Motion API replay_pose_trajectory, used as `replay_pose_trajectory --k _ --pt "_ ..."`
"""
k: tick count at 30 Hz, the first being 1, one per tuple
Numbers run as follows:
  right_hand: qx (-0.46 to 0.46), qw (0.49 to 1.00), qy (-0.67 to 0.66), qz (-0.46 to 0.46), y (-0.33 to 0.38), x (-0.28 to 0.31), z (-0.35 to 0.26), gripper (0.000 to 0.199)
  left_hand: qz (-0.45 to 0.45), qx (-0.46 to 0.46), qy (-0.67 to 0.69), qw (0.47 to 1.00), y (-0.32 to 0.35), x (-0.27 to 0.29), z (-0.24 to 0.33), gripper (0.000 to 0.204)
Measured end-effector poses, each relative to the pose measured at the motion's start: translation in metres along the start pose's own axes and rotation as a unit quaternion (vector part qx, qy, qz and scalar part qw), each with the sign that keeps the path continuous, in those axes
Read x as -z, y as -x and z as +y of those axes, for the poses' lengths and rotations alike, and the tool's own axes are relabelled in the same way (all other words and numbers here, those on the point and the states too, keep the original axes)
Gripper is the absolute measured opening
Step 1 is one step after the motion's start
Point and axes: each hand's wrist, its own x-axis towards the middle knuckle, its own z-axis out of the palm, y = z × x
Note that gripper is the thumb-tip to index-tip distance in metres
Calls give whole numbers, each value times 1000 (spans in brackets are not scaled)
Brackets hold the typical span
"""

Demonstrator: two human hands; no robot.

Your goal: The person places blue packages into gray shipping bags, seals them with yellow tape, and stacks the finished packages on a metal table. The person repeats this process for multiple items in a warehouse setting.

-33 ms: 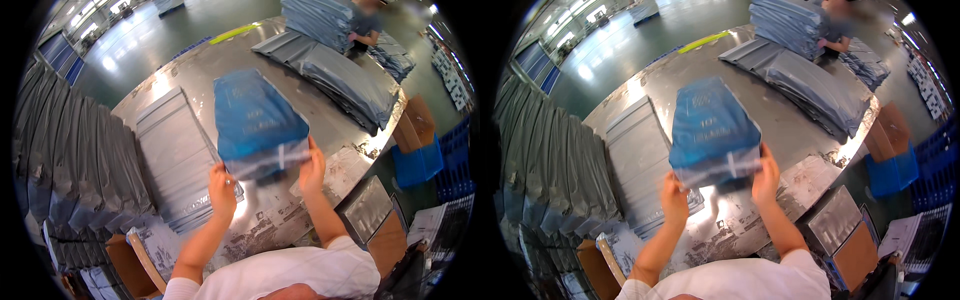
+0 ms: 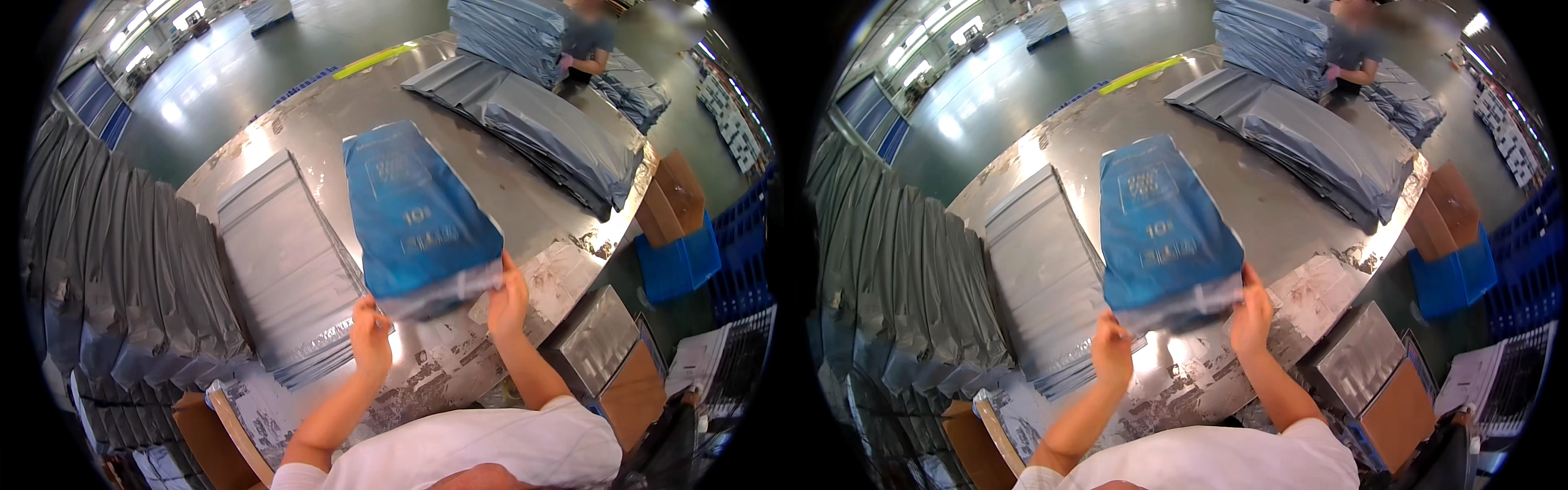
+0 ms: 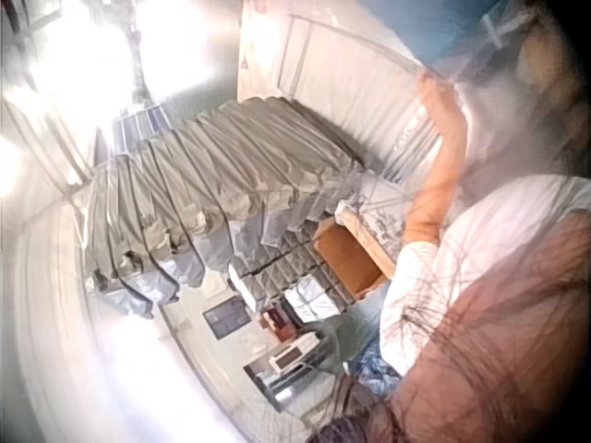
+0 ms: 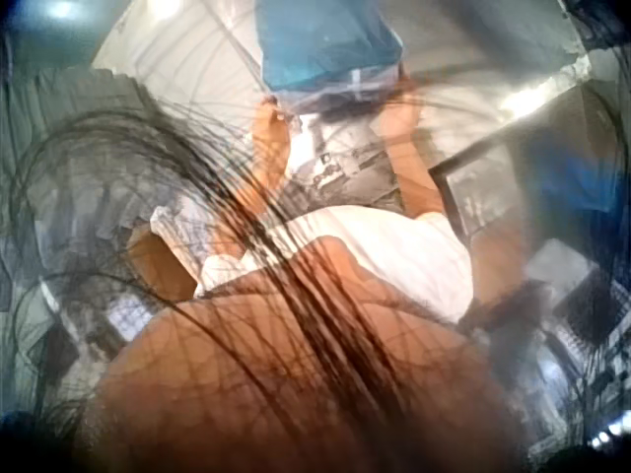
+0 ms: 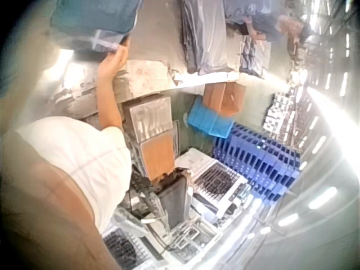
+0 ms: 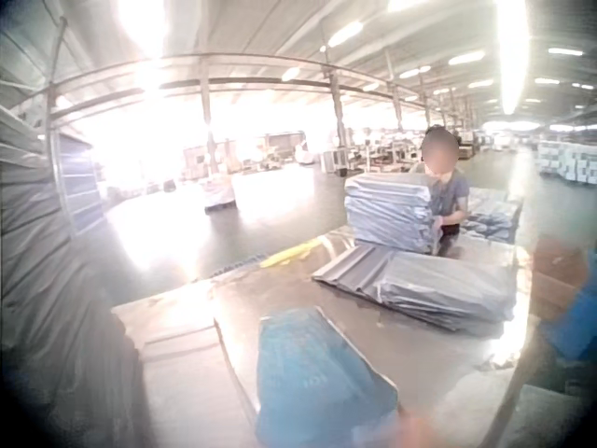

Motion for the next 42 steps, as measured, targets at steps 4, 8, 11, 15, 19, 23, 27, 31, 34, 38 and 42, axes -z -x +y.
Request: replay_pose_trajectory --k 4,8,11,15,19,23,27,31,34,38,42 --pt "-31 991 125 32 59 69 3 16 57 96 -29 993 43 -10 -11 19" --pt "34 975 222 7 46 44 -21 16 62 33 -137 988 37 -33 2 5" --pt "22 975 223 8 23 18 -40 13 39 -42 -299 952 12 -62 29 4" --pt "8 979 204 11 -4 -5 -44 17 30 -34 -240 970 -7 -65 41 3" --pt "2 985 170 8 -15 -9 -34 19 32 -28 -223 974 -9 -63 45 4" --pt "-9 994 108 6 -14 -7 -32 21 37 -19 -209 977 -9 -61 44 6" --pt "-2 993 120 13 -10 -5 -33 21 24 1 -194 981 -6 -55 40 4" --pt "5 991 131 17 21 25 -31 19 -44 -22 -263 964 16 -19 14 4" --pt "0 903 419 -96 57 97 -32 19 -134 26 -288 948 67 54 -9 6" --pt "-49 873 455 -168 39 193 -26 42 -61 178 -343 920 62 111 -21 25" --pt "78 800 571 -168 -35 206 47 50 -14 138 -339 930 6 115 -78 47"
